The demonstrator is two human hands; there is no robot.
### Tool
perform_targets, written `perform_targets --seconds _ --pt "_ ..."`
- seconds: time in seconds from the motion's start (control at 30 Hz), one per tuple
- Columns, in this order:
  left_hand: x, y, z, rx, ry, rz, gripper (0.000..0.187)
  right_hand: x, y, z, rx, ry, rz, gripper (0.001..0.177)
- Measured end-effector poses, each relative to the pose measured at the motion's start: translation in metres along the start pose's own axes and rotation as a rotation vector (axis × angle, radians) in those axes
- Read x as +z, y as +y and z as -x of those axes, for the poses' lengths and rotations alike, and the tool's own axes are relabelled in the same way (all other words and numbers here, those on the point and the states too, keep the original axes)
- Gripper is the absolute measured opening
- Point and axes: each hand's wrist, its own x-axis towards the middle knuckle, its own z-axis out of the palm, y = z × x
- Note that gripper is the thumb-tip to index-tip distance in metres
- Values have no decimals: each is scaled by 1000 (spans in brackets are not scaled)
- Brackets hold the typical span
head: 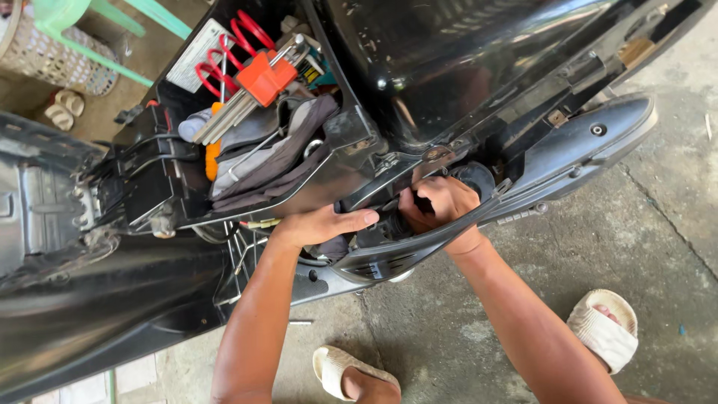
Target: The person sits on the ground and uses a screwdriver to adjust a black plastic panel on the side of a motorcycle. They wipe the area with a cloth and continue to manipulate the panel and internal components with their hands.
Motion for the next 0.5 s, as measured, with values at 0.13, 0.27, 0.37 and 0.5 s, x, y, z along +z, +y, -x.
perform_targets --seconds 0.13,0.27,0.37,0.5 --pt "1 -11 -1 -15 -9 -81 74 0 -18 7 250 120 55 27" --pt "2 -12 0 39 -7 82 81 1 -26 10 386 135 56 22" --pt "-4 -11 -4 -66 -90 -46 80 1 -24 11 371 129 74 23" --pt "-3 -11 -5 89 -23 -91 79 -1 -24 15 381 115 77 23"
